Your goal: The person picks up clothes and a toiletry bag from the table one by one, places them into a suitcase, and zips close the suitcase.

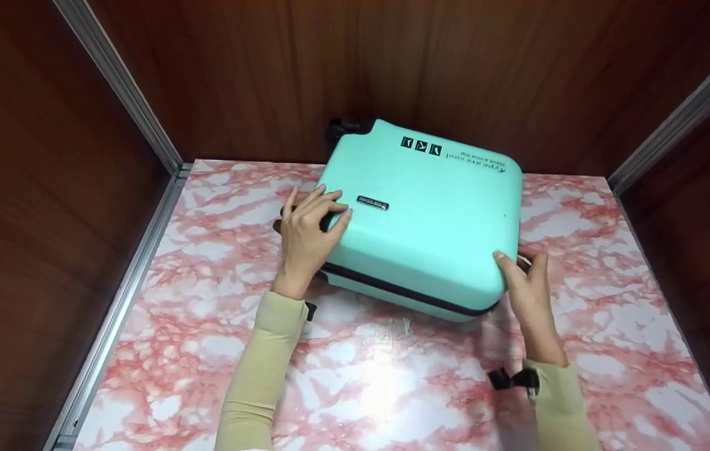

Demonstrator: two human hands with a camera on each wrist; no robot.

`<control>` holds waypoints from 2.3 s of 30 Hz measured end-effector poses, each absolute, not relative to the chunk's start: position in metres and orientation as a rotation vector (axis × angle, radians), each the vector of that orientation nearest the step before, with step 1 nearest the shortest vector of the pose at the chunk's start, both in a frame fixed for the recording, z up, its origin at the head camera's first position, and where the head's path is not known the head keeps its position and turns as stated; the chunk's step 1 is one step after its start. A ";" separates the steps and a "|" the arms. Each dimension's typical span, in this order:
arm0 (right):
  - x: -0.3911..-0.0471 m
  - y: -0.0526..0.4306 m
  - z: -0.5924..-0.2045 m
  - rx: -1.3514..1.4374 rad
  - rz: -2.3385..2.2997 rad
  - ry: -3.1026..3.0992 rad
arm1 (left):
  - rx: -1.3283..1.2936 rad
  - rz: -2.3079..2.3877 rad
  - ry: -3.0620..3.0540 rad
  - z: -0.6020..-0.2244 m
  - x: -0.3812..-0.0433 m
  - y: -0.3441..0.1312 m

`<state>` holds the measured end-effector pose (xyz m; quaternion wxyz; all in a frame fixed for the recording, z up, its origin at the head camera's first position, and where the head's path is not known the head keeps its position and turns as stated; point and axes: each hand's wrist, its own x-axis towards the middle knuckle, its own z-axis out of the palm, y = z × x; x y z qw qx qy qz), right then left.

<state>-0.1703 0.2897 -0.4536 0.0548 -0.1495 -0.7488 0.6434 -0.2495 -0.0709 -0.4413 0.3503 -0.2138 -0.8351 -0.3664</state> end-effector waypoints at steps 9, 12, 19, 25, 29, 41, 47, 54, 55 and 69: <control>-0.171 0.291 -0.452 -0.451 1.899 -2.361 | -0.585 -0.881 -2.093 -0.441 -0.246 -0.070; -0.183 0.301 -0.448 -0.440 1.880 -2.413 | -0.581 -0.795 -2.065 -0.445 -0.237 -0.061; -0.241 0.330 -0.437 -0.300 1.793 -2.576 | -0.641 -0.678 -2.061 -0.453 -0.220 -0.032; -0.289 0.343 -0.432 -0.199 1.729 -2.663 | -0.693 -0.649 -2.074 -0.462 -0.208 -0.007; -0.306 0.350 -0.429 -0.174 1.747 -2.745 | -0.716 -0.641 -2.093 -0.465 -0.205 0.000; -0.326 0.360 -0.424 -0.138 1.809 -2.849 | -0.710 -0.628 -2.195 -0.468 -0.206 0.002; -0.327 0.359 -0.424 -0.099 1.803 -2.870 | -0.718 -0.677 -2.227 -0.469 -0.208 0.000; -0.324 0.359 -0.425 -0.121 1.866 -2.815 | -0.757 -0.786 -2.234 -0.467 -0.212 -0.007; -0.323 0.359 -0.425 -0.126 1.867 -2.812 | -0.761 -0.811 -2.240 -0.467 -0.213 -0.009; -0.287 0.349 -0.429 -0.206 1.796 -2.778 | -0.739 -1.169 -2.164 -0.455 -0.250 -0.038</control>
